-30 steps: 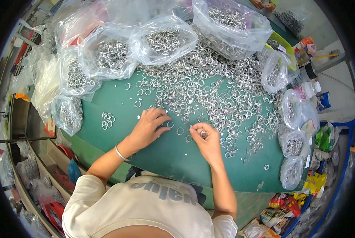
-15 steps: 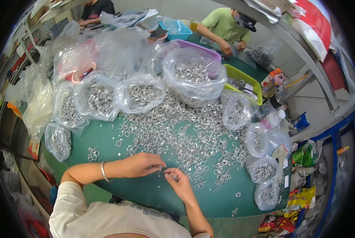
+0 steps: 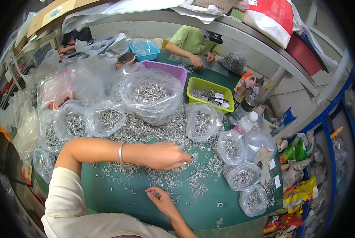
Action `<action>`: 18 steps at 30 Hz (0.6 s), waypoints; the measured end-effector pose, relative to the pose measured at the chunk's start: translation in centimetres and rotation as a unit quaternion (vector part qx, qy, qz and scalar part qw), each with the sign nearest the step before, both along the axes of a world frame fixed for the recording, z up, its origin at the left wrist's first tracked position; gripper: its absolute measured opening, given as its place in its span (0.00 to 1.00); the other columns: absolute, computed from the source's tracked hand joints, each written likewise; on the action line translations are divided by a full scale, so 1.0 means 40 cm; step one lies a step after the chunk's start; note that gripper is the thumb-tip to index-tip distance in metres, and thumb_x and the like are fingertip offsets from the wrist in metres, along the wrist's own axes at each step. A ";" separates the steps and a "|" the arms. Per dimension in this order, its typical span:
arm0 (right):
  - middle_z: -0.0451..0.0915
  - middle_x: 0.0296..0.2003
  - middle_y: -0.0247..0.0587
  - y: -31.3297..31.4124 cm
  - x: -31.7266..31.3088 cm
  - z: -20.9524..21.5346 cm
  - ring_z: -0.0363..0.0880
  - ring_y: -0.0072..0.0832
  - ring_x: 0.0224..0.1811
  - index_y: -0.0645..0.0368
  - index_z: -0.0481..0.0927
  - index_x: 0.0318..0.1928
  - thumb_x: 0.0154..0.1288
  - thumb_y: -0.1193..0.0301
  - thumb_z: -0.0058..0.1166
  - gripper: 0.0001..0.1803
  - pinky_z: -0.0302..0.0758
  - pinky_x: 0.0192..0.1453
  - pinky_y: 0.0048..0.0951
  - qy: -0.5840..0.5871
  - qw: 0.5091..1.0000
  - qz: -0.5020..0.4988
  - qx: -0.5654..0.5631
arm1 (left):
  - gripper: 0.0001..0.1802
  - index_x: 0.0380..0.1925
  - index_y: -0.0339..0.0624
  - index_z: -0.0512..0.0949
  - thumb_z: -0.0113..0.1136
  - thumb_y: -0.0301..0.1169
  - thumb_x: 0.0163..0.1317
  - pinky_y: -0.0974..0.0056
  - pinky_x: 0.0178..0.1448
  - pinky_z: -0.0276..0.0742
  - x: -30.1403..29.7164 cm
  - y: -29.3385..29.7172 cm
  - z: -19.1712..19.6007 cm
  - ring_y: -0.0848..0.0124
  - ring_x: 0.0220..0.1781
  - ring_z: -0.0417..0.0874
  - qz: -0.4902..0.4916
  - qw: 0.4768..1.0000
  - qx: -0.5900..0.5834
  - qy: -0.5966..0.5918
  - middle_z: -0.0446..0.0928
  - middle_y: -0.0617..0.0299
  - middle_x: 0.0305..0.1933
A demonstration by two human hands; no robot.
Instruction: The person sorts metal rings from a pile on a green table by hand, placing them into plastic bags, and then puts a bag onto a storage shelf.
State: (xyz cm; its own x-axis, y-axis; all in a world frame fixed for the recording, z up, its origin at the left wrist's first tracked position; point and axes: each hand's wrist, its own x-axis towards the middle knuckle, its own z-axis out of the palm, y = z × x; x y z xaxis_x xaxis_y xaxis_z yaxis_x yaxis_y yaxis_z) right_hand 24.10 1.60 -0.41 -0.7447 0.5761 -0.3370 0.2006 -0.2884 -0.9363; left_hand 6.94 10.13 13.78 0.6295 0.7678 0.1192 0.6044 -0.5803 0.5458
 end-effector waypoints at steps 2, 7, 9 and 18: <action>0.74 0.29 0.25 0.007 0.000 -0.017 0.68 0.12 0.30 0.61 0.78 0.44 0.65 0.73 0.52 0.08 0.67 0.34 0.15 0.007 1.000 0.010 0.024 | 0.11 0.41 0.36 0.75 0.56 0.28 0.59 0.51 0.38 0.75 -0.018 0.016 0.005 0.49 0.33 0.80 -0.001 1.000 0.011 -0.026 0.79 0.48 0.27; 0.75 0.31 0.28 0.003 0.000 -0.021 0.70 0.14 0.33 0.61 0.78 0.44 0.66 0.72 0.52 0.09 0.68 0.38 0.18 0.013 0.999 0.036 0.025 | 0.12 0.39 0.36 0.75 0.59 0.29 0.56 0.54 0.41 0.76 -0.079 0.034 0.039 0.52 0.38 0.80 0.053 0.993 0.109 0.001 0.78 0.49 0.36; 0.75 0.31 0.27 0.001 0.004 -0.029 0.69 0.13 0.32 0.60 0.78 0.44 0.65 0.72 0.53 0.09 0.68 0.37 0.17 0.026 0.998 0.025 0.041 | 0.13 0.41 0.37 0.76 0.59 0.29 0.55 0.54 0.44 0.76 -0.116 0.090 0.094 0.52 0.40 0.80 0.097 0.981 0.167 -0.029 0.79 0.49 0.37; 0.75 0.31 0.28 -0.003 0.001 -0.023 0.71 0.15 0.33 0.61 0.78 0.44 0.66 0.71 0.52 0.09 0.69 0.39 0.19 0.023 0.999 0.028 0.024 | 0.13 0.42 0.35 0.77 0.56 0.23 0.55 0.54 0.52 0.72 -0.350 0.279 0.137 0.50 0.47 0.78 0.401 0.857 0.324 -0.001 0.78 0.48 0.43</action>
